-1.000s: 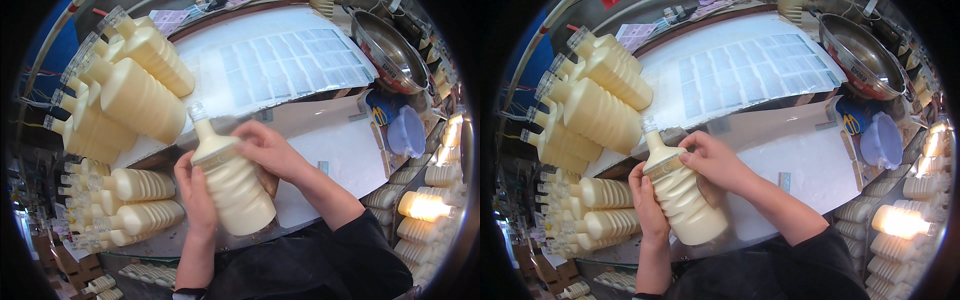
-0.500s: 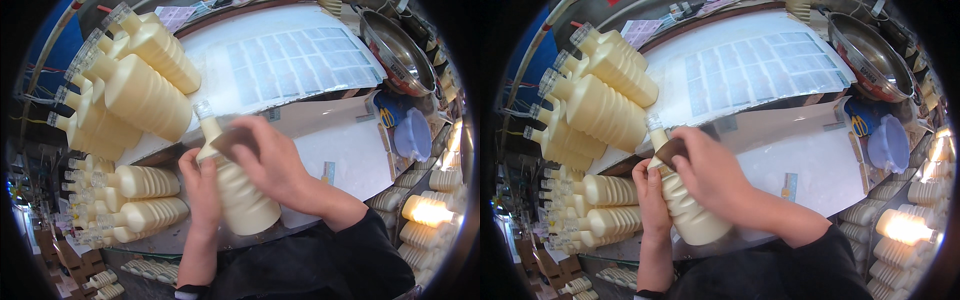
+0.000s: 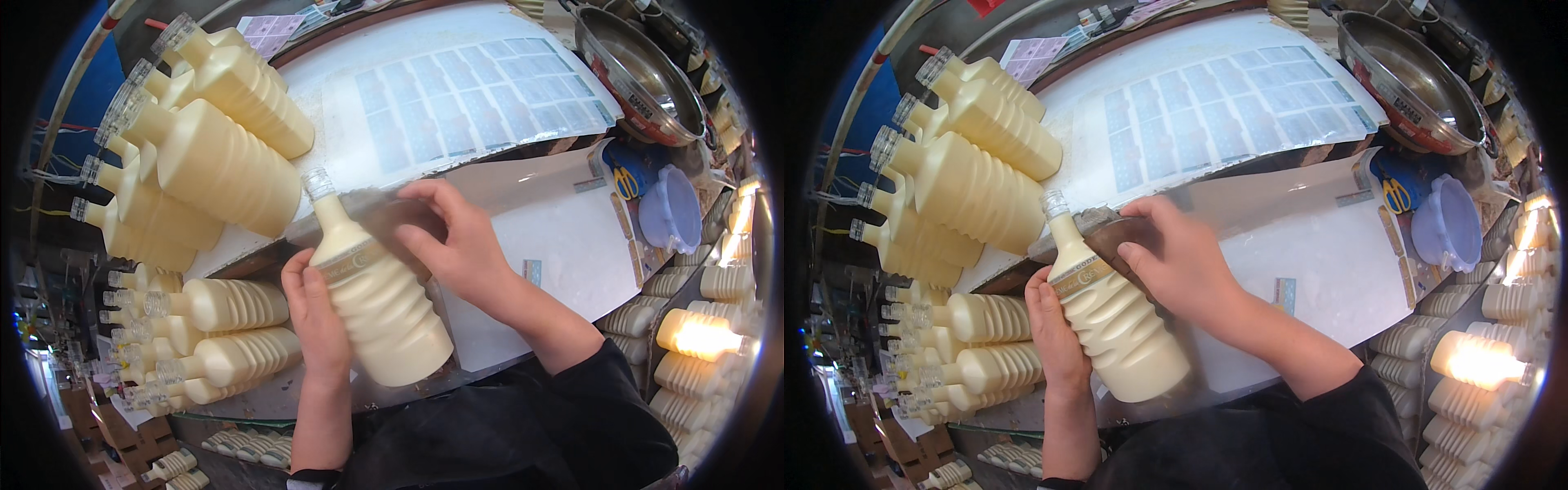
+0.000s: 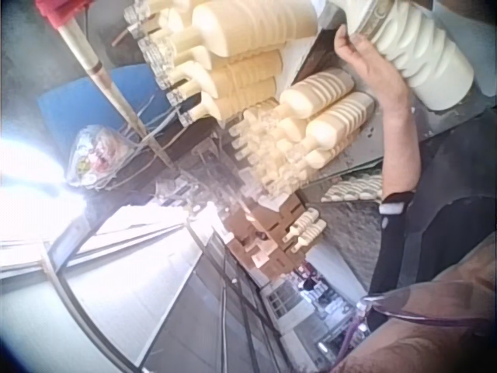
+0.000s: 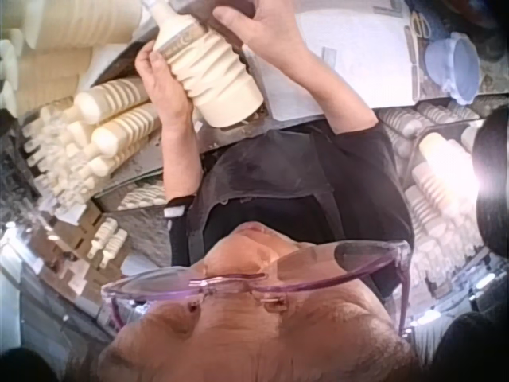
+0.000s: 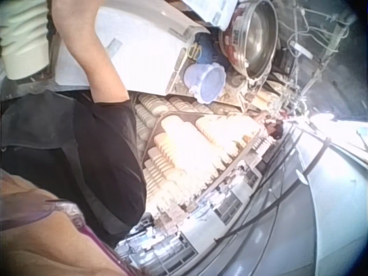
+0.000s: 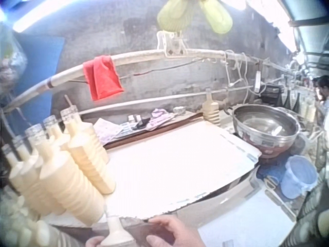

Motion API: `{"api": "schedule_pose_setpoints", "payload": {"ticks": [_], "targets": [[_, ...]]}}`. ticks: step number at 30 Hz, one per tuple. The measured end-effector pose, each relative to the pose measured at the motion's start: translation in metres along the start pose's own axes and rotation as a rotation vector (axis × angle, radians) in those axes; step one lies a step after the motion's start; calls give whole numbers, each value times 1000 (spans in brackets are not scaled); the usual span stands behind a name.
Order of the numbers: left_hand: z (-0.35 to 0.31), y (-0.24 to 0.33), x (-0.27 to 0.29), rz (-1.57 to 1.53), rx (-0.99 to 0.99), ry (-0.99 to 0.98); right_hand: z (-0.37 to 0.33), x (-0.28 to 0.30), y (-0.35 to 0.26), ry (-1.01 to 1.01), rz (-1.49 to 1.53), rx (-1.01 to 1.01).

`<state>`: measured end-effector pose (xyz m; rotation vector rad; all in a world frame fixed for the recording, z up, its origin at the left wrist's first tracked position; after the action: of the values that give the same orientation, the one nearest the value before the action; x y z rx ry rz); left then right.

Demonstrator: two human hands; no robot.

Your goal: The person applies adhesive labels to the bodies of several translucent plastic bottles. They pick up each bottle, smooth the label onto the surface, and place the finished bottle aside on a nearby tray.

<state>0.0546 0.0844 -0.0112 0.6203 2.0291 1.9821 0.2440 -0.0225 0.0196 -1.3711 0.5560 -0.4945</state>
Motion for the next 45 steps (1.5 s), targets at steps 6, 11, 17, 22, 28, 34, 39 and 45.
{"api": "schedule_pose_setpoints", "payload": {"ticks": [6, 11, 17, 22, 28, 34, 39, 45], "targets": [[-2, -7, 7, -60, 28, 43, 13, 16, 1, 85, -10, -58], [-19, -10, 10, -74, 64, 63, 31, 15, -16, 180, 188, 181], [-51, -17, 3, 25, 15, -142, 13, -32, -15, 10, -79, 166], [-66, -24, 6, 76, 23, -258, 23, -17, -4, 5, -49, 103], [-67, -23, 3, 73, 101, -213, 27, -26, -11, -15, -31, 115], [-65, -24, 2, 71, 40, -232, 32, -32, -17, -110, -167, 130], [-65, -25, 1, 21, 61, -250, 23, -38, -23, -75, -98, 134], [-65, -24, 1, 22, 54, -261, 17, -48, -34, -107, -202, 178]]}}
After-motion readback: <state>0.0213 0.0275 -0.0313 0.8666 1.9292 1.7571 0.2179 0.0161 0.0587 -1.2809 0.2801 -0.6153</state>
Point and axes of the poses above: each hand's wrist, its own z-axis towards the middle knuckle, its own x-axis out of the back of the hand, y = z × x, the point moved 7 cm from there along z, towards the middle knuckle, and after that the axes turned 12 degrees about z, right-handed, at the moved point
